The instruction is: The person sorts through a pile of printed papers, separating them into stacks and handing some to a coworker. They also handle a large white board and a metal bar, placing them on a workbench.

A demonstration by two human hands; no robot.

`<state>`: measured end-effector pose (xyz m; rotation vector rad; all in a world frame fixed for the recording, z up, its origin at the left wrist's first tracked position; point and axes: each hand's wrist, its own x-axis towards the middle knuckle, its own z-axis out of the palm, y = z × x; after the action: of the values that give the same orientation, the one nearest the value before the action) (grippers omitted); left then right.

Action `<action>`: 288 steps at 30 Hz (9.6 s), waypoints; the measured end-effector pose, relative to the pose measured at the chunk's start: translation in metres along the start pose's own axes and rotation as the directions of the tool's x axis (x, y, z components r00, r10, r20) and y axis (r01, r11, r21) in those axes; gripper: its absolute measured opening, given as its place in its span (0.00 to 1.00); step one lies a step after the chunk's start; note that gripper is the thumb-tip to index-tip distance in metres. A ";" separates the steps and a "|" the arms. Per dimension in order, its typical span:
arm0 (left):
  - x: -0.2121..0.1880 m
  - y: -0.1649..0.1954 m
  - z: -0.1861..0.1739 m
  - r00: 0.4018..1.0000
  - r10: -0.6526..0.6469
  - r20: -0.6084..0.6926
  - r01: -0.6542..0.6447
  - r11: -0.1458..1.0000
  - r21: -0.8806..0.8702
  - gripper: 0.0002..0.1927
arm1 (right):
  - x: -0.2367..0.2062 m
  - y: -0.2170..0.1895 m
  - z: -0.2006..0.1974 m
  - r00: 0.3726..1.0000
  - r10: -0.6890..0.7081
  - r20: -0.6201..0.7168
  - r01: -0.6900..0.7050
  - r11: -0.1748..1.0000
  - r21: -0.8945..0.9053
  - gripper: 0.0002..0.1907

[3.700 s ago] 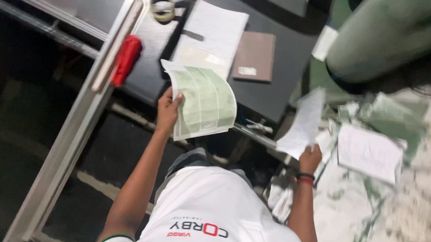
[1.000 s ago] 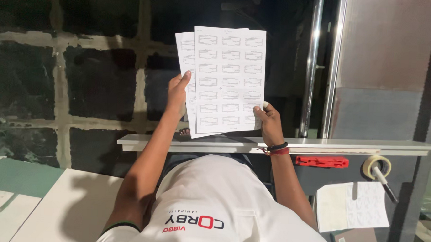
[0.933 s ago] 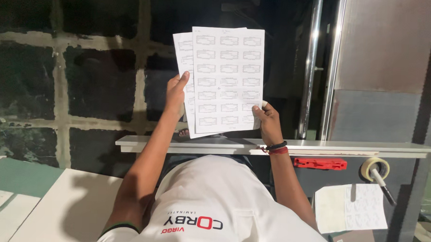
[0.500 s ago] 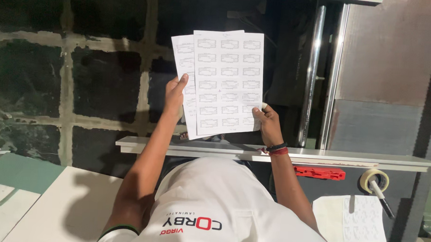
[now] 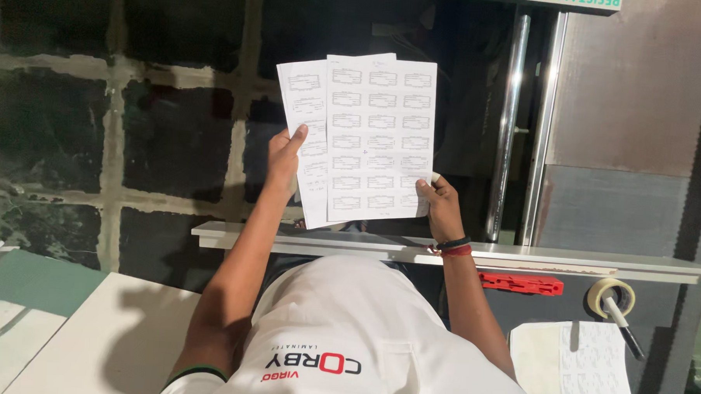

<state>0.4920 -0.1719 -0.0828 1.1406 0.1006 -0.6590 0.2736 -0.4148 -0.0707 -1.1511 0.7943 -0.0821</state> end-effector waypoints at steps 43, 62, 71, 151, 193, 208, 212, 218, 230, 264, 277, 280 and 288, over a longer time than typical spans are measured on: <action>-0.085 0.022 0.083 0.951 -0.192 0.241 0.023 0.824 0.566 0.23 | -0.390 0.147 -0.259 -0.417 -0.255 -0.872 -0.481 0.876 -0.027 0.28; -0.123 0.042 0.116 0.904 -0.426 -0.033 0.255 0.477 0.841 0.28 | -0.364 0.143 -0.277 -0.603 -0.055 -0.796 -0.315 0.933 0.173 0.14; -0.108 0.035 0.088 0.917 -0.399 0.018 0.274 0.662 0.697 0.27 | -0.410 0.161 -0.262 -0.430 -0.192 -0.882 0.537 0.731 -0.421 0.14; -0.135 0.037 -0.056 0.978 0.180 0.102 -0.207 0.868 0.452 0.21 | -0.084 0.007 0.110 0.975 -0.146 0.170 0.196 0.924 -0.328 0.31; -0.151 0.077 -0.066 0.911 0.128 0.393 -0.409 0.421 0.810 0.33 | -0.098 0.015 0.136 0.877 -0.464 -0.124 0.480 0.848 0.223 0.13; -0.183 0.113 -0.078 0.698 0.352 0.623 -0.684 0.585 0.435 0.30 | -0.124 0.011 0.159 0.919 -0.360 -0.160 0.385 0.907 0.171 0.15; -0.182 0.117 -0.079 0.673 0.486 0.557 -0.694 0.676 0.248 0.42 | -0.134 0.016 0.166 0.870 -0.457 -0.185 0.481 0.869 0.115 0.15; -0.164 0.120 -0.091 0.923 0.216 0.320 -0.233 0.972 0.017 0.36 | -0.151 0.025 0.180 0.861 -0.479 -0.171 0.494 0.867 0.061 0.13; -0.168 0.095 -0.143 0.769 0.206 0.605 -0.302 0.952 0.059 0.23 | -0.190 0.034 0.197 0.894 -0.396 -0.208 0.425 0.898 0.117 0.15; -0.207 0.101 -0.204 0.716 0.196 0.670 -0.406 0.898 0.172 0.13 | -0.214 0.108 0.219 0.818 -0.503 -0.279 0.573 0.760 0.307 0.12; -0.256 0.093 -0.110 0.870 0.013 0.493 -0.279 0.838 0.469 0.22 | -0.277 0.045 0.218 0.780 -0.543 -0.312 0.564 0.825 -0.027 0.34; -0.262 0.086 -0.095 0.818 0.111 0.564 -0.314 0.908 0.278 0.22 | -0.318 0.040 0.177 0.875 -0.454 -0.171 0.481 0.857 0.185 0.38; -0.303 0.014 -0.024 0.716 0.123 0.688 -0.447 0.837 0.315 0.22 | -0.410 0.099 0.099 0.879 -0.416 -0.231 0.391 0.908 -0.150 0.25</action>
<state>0.2605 -0.0163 0.0386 1.2832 -0.8757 -0.7753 0.0007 -0.1121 0.0763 -1.4076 0.7803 -0.5588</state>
